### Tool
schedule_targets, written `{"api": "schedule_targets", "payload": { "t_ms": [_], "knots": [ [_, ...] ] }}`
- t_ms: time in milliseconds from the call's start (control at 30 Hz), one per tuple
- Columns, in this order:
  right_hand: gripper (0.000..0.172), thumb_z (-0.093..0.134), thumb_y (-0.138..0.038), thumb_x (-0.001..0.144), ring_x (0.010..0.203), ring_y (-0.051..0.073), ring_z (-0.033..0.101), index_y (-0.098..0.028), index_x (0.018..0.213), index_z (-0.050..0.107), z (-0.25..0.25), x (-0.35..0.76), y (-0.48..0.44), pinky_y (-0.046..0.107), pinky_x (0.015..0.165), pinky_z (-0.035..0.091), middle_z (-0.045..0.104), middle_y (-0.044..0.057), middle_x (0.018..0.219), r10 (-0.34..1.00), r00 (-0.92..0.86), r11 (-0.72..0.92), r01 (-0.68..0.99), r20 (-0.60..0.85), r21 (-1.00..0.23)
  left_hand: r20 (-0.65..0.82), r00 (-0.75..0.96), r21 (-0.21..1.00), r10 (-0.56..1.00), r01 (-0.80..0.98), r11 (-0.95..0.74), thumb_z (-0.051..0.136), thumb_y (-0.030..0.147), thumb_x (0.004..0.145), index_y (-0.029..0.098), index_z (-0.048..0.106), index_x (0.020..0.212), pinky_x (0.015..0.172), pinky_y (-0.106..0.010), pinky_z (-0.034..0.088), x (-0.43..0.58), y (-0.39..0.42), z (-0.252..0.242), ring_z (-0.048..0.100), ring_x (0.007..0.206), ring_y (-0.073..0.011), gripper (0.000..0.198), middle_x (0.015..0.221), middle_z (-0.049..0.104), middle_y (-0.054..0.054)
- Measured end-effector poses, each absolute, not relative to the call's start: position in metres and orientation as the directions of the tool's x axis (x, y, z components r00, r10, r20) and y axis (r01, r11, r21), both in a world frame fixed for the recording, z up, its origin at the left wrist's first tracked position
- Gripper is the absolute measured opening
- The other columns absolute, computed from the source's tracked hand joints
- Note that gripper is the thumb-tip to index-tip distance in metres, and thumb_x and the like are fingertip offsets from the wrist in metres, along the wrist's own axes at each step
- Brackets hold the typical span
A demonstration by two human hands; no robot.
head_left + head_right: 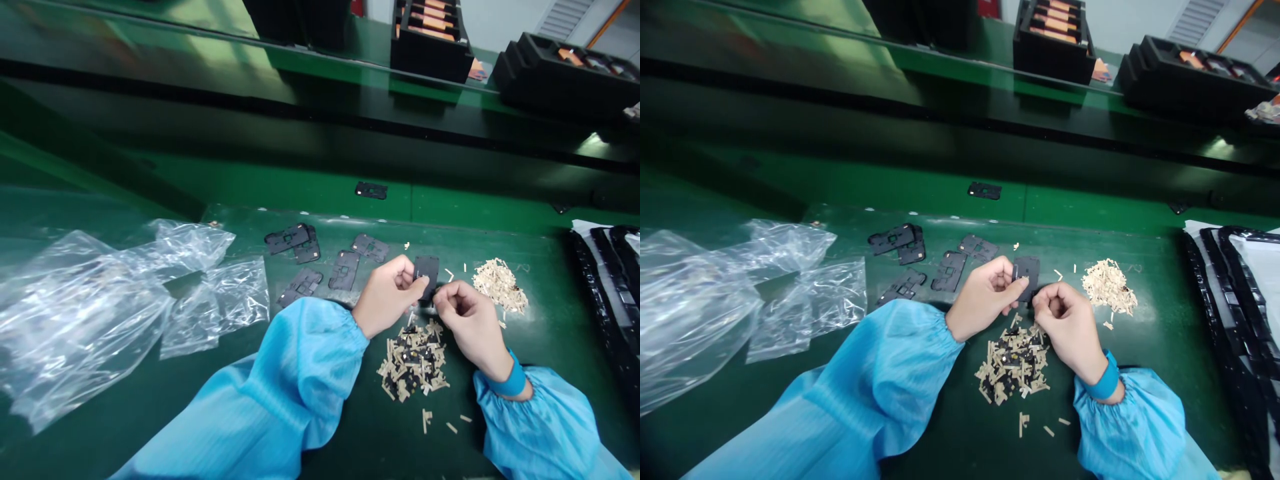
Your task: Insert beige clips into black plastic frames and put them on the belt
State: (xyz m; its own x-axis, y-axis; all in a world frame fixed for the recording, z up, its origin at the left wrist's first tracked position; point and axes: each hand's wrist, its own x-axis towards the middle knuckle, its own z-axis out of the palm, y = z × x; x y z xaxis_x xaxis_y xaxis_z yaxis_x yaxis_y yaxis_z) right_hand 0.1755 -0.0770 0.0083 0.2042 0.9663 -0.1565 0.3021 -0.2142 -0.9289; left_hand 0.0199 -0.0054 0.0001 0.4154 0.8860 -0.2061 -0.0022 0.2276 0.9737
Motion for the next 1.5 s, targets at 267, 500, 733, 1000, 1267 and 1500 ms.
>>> {"api": "schedule_targets", "payload": {
  "t_ms": [267,500,733,1000,1267,1500],
  "knots": [
    [0.015,0.069,-0.034,0.079,0.055,0.012,0.041,-0.019,0.076,0.065,0.0092,0.1774,-0.0756,0.025,0.049,0.031,0.056,-0.001,0.064,0.96,0.232,-0.219,0.288,-0.154,-0.932,-0.216,0.419,0.971,0.882,-0.003,0.239,0.068,0.034,0.081,0.021,0.045,0.071,0.038,-0.017,0.037,0.019,-0.005,0.0024,0.05,0.04,-0.0071,0.028,0.052,0.053,0.008],
    [0.013,0.069,-0.031,0.076,0.053,0.011,0.037,-0.019,0.074,0.065,0.0119,0.1795,-0.0738,0.024,0.049,0.029,0.055,-0.002,0.061,0.96,0.227,-0.224,0.281,-0.162,-0.933,-0.213,0.412,0.97,0.886,-0.017,0.241,0.069,0.032,0.081,0.021,0.045,0.07,0.039,-0.016,0.037,0.0182,-0.0052,0.0045,0.053,0.042,-0.0075,0.028,0.051,0.052,0.008],
    [0.018,0.071,-0.035,0.077,0.055,0.012,0.04,-0.019,0.074,0.064,0.0129,0.1813,-0.0728,0.024,0.051,0.031,0.057,-0.001,0.064,0.96,0.207,-0.238,0.242,-0.19,-0.941,-0.211,0.433,0.969,0.876,-0.027,0.247,0.069,0.033,0.081,0.021,0.046,0.07,0.039,-0.016,0.037,0.0166,-0.0036,0.0071,0.053,0.042,-0.0076,0.029,0.051,0.052,0.008],
    [0.026,0.072,-0.043,0.078,0.053,0.011,0.035,-0.019,0.072,0.063,0.0159,0.1834,-0.0712,0.024,0.048,0.026,0.05,-0.003,0.059,0.948,0.177,-0.301,0.218,-0.266,-0.928,-0.214,0.47,0.968,0.856,-0.015,0.25,0.069,0.036,0.081,0.021,0.045,0.071,0.039,-0.016,0.037,0.0149,-0.0014,0.0054,0.05,0.04,-0.0069,0.03,0.051,0.053,0.008],
    [0.028,0.072,-0.046,0.078,0.053,0.011,0.035,-0.02,0.072,0.063,0.0171,0.1822,-0.0695,0.024,0.048,0.026,0.048,-0.004,0.057,0.946,0.167,-0.31,0.202,-0.279,-0.929,-0.215,0.459,0.968,0.862,-0.013,0.249,0.07,0.039,0.08,0.021,0.043,0.071,0.039,-0.016,0.038,0.015,-0.0023,0.0045,0.051,0.04,-0.0069,0.034,0.051,0.051,0.008],
    [0.026,0.072,-0.044,0.079,0.054,0.012,0.038,-0.02,0.073,0.063,0.0177,0.1816,-0.071,0.024,0.049,0.029,0.049,-0.004,0.058,0.949,0.168,-0.3,0.207,-0.268,-0.931,-0.22,0.455,0.966,0.863,-0.023,0.259,0.072,0.041,0.08,0.021,0.043,0.071,0.039,-0.016,0.038,0.0152,-0.0027,0.004,0.051,0.041,-0.0068,0.036,0.052,0.05,0.009]
  ]
}}
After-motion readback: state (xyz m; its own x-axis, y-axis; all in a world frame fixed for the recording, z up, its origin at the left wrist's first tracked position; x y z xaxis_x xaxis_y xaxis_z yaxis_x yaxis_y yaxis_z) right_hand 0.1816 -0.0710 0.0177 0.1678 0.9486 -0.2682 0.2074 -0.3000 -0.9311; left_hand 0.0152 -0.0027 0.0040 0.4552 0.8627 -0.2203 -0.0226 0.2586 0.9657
